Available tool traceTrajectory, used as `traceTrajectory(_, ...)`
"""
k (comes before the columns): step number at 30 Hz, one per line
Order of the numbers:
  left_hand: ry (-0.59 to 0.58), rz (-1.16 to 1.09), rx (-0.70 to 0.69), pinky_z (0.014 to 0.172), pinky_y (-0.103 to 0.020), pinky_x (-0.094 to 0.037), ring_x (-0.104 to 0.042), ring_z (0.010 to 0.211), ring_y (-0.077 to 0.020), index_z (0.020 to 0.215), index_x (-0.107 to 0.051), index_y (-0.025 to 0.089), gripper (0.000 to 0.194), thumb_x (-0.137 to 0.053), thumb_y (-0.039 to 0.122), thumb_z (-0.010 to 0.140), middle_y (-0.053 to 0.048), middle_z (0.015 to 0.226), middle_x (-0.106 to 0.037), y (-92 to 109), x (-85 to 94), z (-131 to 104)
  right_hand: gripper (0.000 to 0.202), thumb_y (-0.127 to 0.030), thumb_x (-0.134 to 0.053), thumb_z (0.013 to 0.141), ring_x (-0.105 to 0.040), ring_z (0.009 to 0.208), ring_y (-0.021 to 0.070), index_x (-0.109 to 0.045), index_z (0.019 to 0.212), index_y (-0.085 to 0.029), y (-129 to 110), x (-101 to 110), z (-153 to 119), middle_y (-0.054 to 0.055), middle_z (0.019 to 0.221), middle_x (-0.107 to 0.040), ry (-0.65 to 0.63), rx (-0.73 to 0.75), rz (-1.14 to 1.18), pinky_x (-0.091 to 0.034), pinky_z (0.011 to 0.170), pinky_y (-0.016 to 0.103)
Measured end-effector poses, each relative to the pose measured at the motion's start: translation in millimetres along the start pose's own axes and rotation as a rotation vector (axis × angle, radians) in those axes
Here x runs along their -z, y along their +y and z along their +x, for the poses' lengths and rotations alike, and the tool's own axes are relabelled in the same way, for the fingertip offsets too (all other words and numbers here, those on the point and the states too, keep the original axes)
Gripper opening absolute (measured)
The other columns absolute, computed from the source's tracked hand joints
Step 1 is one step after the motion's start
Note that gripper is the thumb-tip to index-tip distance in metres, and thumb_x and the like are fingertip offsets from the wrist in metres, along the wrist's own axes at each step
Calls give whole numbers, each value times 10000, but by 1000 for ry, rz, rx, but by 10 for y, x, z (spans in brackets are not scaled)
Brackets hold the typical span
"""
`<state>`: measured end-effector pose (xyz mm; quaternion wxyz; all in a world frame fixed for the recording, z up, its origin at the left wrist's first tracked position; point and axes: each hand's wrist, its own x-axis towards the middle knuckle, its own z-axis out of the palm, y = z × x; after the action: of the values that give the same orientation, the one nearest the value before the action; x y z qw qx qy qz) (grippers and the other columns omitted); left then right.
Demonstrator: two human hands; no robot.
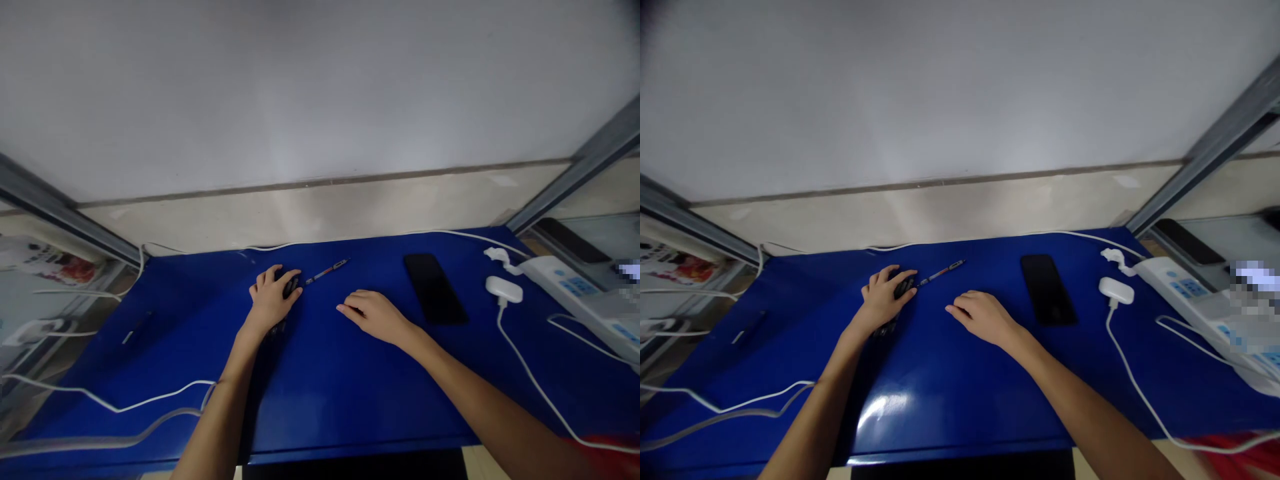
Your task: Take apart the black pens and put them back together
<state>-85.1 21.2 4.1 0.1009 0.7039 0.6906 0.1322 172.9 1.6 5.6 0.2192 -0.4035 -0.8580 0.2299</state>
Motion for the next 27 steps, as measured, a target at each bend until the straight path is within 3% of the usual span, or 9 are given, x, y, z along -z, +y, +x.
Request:
traceTrajectory(12,-19,-10,5,974,-549,-358,-383,1280,-355,1264,-585,371,425,-609,428,844,-78,1436,-434,-9,17,11,389,-361,-432,1008,-532,655,143,-510,663,-200,1,1,1,0,653,-542,-1,10,-9,-411,655,281)
traceTrajectory(17,115,30,-135,1016,-532,-322,-352,1312,-338,1327,-546,353,485,-612,443,854,-88,1463,-410,124,-6,-14,366,-348,-442,1005,-551,682,153,-538,683,-202,0,-9,1,4,662,-559,8,21,-29,-418,681,289)
traceTrajectory(20,185,84,-246,1043,-536,-279,-330,1328,-336,1197,-649,329,339,-613,410,869,-75,1468,-415,235,-44,-13,356,-349,-442,1005,-555,683,158,-565,704,-202,2,-15,3,10,669,-574,13,29,-50,-419,676,293)
traceTrajectory(23,196,107,-286,1039,-548,-272,-363,1296,-326,1037,-709,305,191,-593,354,894,-62,1384,-509,310,-69,0,345,-343,-444,1005,-562,685,158,-577,720,-200,8,-24,5,10,679,-585,14,26,-64,-423,675,292)
traceTrajectory(27,190,143,-340,1001,-547,-299,-396,1267,-314,964,-705,257,168,-541,264,924,-70,1322,-568,382,-71,-20,311,-319,-453,1000,-583,736,173,-599,752,-201,25,-30,12,19,711,-597,43,22,-62,-462,714,309)
